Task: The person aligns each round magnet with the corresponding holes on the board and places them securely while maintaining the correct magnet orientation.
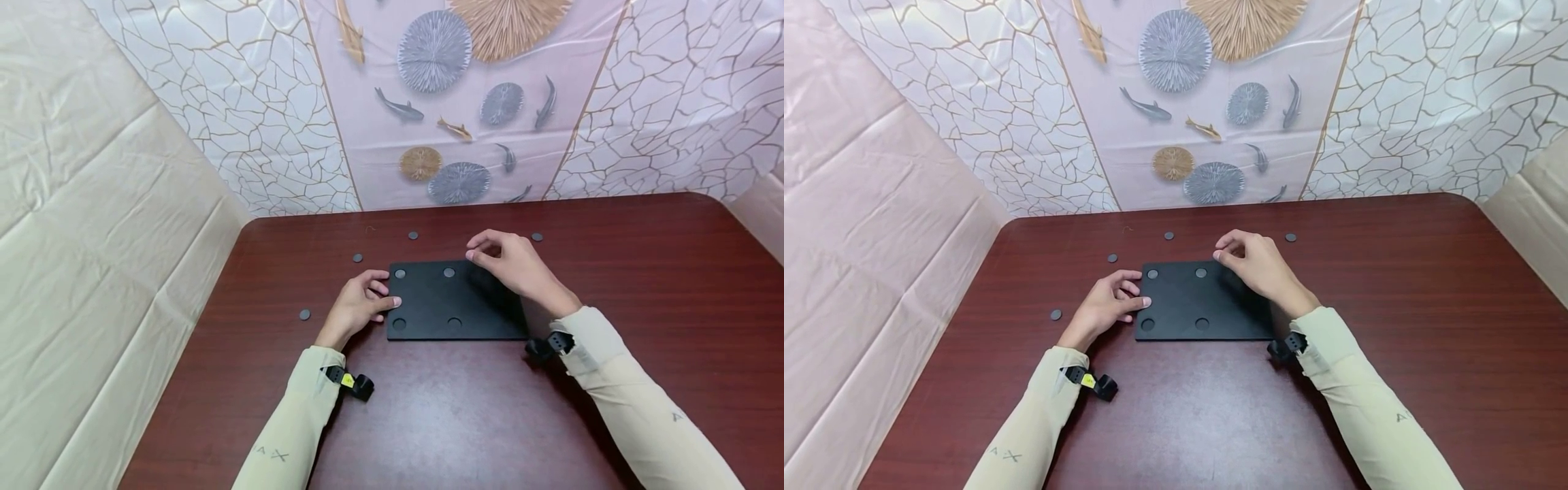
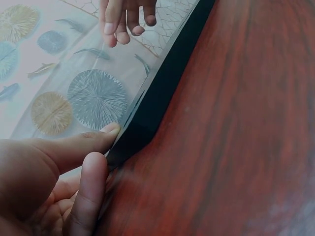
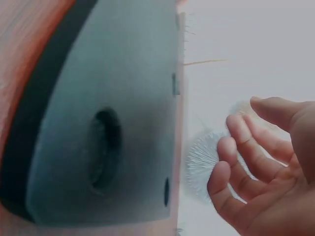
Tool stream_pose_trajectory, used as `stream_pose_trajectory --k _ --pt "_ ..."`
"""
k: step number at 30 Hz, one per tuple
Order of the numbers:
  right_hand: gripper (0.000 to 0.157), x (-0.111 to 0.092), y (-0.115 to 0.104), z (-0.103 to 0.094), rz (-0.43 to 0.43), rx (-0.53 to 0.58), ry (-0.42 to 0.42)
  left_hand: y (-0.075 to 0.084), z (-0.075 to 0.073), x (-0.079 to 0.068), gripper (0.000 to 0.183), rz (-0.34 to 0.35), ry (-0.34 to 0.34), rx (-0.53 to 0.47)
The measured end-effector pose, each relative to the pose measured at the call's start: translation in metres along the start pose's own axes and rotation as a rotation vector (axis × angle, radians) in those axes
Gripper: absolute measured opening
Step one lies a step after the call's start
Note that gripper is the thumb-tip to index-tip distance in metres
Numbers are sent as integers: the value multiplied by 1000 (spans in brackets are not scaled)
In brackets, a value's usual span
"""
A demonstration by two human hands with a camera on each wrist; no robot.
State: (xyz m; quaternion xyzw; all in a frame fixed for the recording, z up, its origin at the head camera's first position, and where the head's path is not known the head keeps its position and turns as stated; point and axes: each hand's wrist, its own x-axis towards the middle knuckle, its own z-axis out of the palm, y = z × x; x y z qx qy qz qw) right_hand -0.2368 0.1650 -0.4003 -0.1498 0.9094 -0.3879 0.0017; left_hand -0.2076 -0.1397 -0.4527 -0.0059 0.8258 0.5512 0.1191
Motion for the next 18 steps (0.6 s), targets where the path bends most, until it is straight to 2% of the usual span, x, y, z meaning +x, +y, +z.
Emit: stream_pose_trajectory --k 4,10,14,18 --pt "26 -2 -2 -6 15 4 -8 -1 0 0 58 4 -1 -7" --pt "28 -4 -5 -17 40 -2 52 -1 -1 0 58 3 1 -8" --pt "32 -9 -2 -25 81 -16 90 0 -1 1 58 -1 -1 -6" --pt "36 -14 6 -30 117 1 93 -1 -2 1 58 -7 -6 -8"
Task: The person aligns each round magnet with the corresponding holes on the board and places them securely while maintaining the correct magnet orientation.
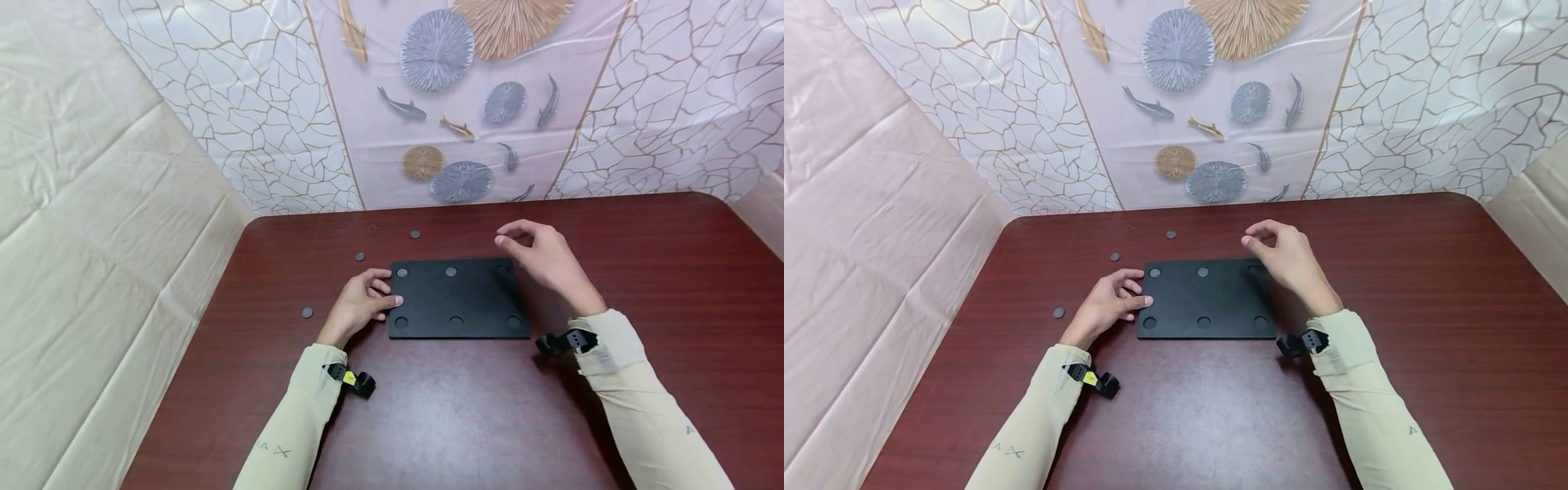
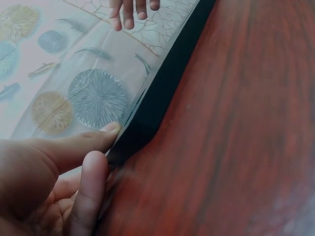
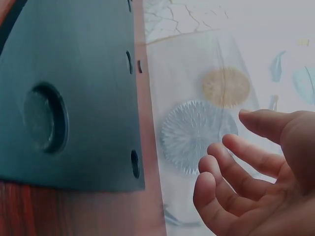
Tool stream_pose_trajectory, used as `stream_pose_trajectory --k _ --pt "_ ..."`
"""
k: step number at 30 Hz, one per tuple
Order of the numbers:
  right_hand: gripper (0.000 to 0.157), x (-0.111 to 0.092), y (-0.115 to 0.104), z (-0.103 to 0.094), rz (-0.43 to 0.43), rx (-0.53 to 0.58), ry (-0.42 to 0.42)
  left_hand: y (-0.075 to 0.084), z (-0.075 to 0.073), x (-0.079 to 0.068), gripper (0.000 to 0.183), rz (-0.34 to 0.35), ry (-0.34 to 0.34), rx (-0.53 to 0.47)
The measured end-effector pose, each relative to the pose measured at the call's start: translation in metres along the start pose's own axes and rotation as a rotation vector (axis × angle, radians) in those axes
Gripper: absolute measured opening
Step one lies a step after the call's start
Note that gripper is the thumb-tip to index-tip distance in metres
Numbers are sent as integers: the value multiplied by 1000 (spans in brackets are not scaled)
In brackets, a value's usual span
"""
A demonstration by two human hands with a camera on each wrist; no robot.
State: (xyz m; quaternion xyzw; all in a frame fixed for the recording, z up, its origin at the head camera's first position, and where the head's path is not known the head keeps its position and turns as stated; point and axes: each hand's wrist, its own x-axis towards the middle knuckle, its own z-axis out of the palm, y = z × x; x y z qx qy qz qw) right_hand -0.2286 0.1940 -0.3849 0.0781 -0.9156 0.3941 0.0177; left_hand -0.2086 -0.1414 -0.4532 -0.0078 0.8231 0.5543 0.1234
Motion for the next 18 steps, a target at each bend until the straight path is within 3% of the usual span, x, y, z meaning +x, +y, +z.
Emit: stream_pose_trajectory --k 9,18 --pt "41 -3 21 -9 77 79 -7 1 1 -1 58 -1 6 -2" --pt "41 -6 51 1 214 294 -126 1 1 -3 60 1 2 -11"
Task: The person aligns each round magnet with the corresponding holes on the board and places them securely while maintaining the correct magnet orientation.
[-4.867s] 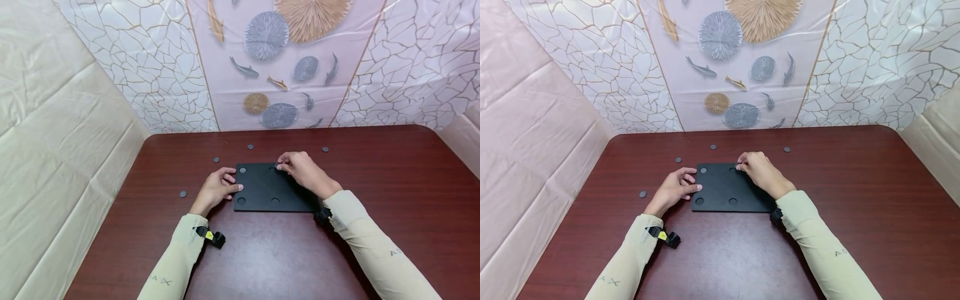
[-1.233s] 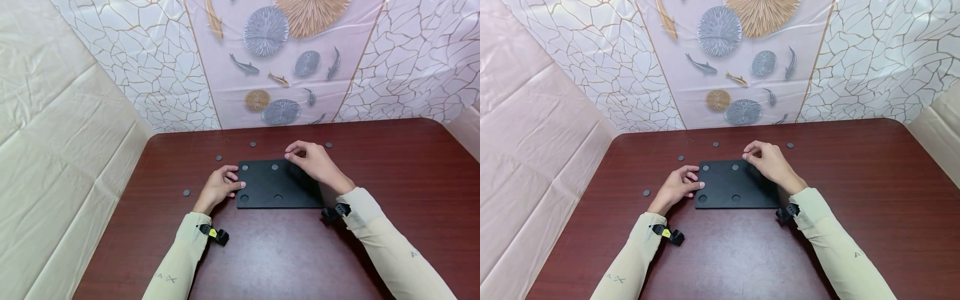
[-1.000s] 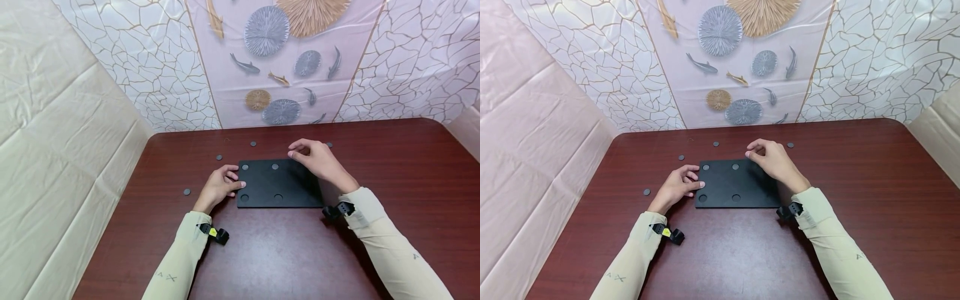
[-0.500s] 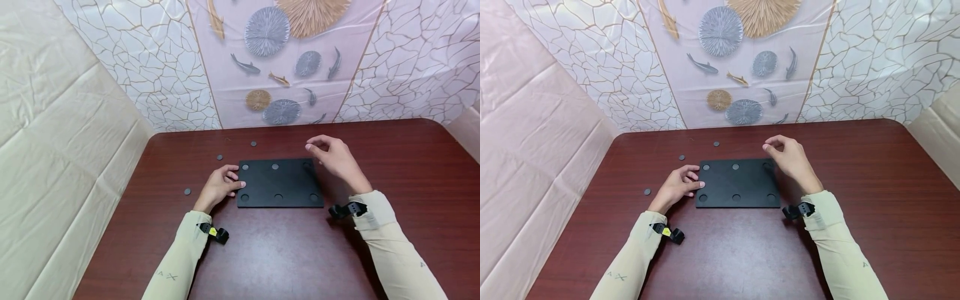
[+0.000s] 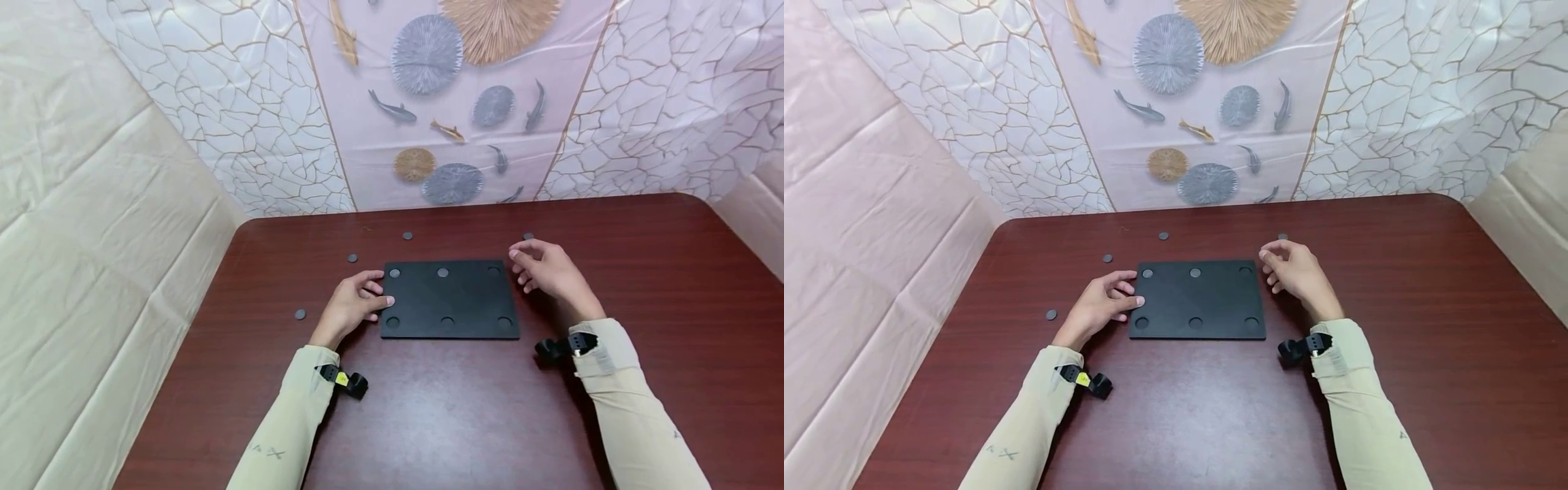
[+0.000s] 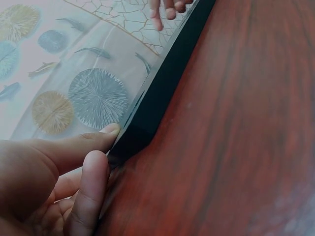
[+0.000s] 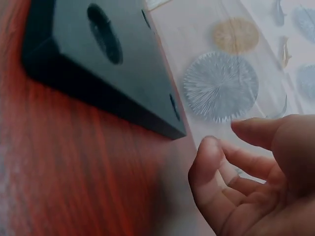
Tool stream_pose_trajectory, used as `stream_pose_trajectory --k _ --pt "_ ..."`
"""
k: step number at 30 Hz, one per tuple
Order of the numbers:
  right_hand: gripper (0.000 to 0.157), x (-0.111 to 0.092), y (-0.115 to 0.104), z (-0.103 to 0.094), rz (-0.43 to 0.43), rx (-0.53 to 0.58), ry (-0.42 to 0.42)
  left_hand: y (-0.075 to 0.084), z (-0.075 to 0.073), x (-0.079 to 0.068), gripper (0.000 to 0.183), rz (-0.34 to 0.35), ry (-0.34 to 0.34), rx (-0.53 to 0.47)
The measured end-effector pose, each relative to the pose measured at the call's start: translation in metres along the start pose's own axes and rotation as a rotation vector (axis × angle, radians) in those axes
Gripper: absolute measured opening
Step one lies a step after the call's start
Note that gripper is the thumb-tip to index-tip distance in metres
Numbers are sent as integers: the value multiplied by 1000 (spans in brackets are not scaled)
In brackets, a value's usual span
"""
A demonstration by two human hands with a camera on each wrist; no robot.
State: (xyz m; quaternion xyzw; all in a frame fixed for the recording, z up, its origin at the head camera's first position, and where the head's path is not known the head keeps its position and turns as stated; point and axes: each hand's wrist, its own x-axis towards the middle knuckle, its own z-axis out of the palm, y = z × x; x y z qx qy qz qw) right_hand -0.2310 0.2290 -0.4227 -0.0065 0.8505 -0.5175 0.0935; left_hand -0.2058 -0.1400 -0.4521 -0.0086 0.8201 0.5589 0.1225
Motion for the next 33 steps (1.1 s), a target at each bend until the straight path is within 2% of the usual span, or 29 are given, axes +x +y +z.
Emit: stream_pose_trajectory --k 4,7,13,20,24,33 --pt "43 -1 9 2 64 42 -60 -3 0 -1 61 -7 -9 7" --pt "45 -1 11 3 82 51 -107 -2 -2 -1 60 -13 -17 17" --pt "53 3 7 3 56 54 -153 6 -7 3 59 23 -11 33" --pt "63 2 11 6 41 5 -180 1 -4 3 59 -5 -15 20" --pt "66 0 13 7 24 -36 -174 0 -3 3 60 11 -23 23" --pt "71 4 17 8 -8 -30 -210 0 -1 2 59 -1 -11 14"
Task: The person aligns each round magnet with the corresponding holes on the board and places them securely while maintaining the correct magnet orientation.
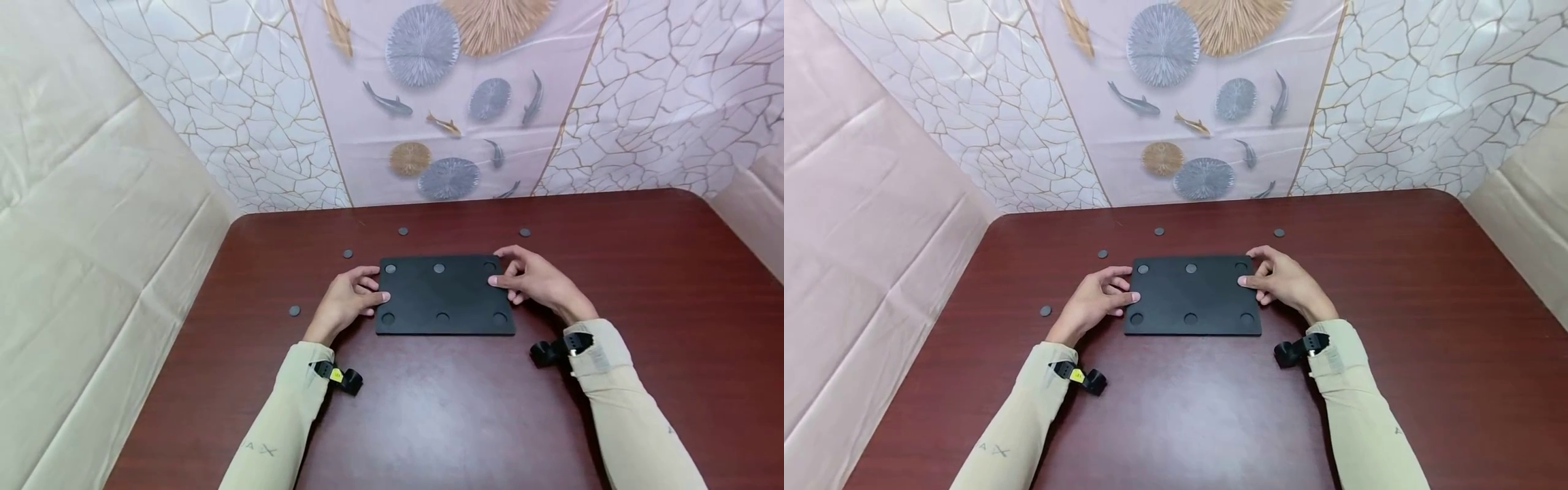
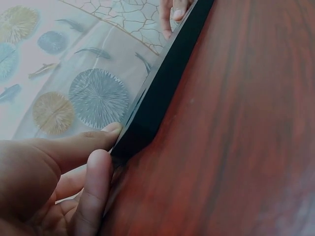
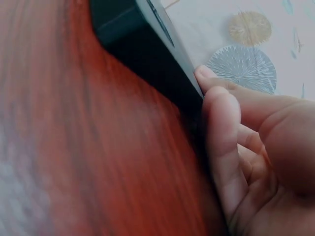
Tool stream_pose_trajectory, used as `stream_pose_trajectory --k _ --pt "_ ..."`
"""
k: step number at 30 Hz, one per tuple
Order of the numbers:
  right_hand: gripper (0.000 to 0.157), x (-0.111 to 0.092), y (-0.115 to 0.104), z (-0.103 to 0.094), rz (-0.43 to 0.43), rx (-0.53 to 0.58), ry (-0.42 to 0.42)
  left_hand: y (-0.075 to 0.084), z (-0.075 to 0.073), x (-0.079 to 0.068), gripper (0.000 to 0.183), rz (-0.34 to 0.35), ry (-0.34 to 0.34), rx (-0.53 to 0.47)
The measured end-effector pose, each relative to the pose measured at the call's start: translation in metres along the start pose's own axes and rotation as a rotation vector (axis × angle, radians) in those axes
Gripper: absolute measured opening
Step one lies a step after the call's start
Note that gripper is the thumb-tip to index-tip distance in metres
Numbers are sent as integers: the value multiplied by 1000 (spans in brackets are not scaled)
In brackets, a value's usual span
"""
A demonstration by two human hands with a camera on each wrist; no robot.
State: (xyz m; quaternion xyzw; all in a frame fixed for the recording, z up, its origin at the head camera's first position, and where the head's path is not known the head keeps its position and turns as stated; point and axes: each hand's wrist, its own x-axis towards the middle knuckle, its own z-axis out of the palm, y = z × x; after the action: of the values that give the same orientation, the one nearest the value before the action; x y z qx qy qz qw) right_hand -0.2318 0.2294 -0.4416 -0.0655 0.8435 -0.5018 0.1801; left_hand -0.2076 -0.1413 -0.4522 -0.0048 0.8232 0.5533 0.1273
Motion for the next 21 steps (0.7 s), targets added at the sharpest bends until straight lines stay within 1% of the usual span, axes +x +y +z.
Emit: stream_pose_trajectory --k 3,5,11,16,21 --pt "71 -1 4 -3 -1 -12 -10 -1 4 0 59 -3 -10 4" --pt "71 -2 4 -4 -7 -14 -13 1 3 -2 60 0 -16 19" --pt "69 0 -3 0 -40 -15 -7 10 -6 -5 59 0 -20 70" --pt "65 0 -2 0 -37 -34 -18 11 -10 -7 54 -1 -54 50" --pt "66 0 2 -2 -26 -38 -21 12 -18 -6 47 28 -80 50"
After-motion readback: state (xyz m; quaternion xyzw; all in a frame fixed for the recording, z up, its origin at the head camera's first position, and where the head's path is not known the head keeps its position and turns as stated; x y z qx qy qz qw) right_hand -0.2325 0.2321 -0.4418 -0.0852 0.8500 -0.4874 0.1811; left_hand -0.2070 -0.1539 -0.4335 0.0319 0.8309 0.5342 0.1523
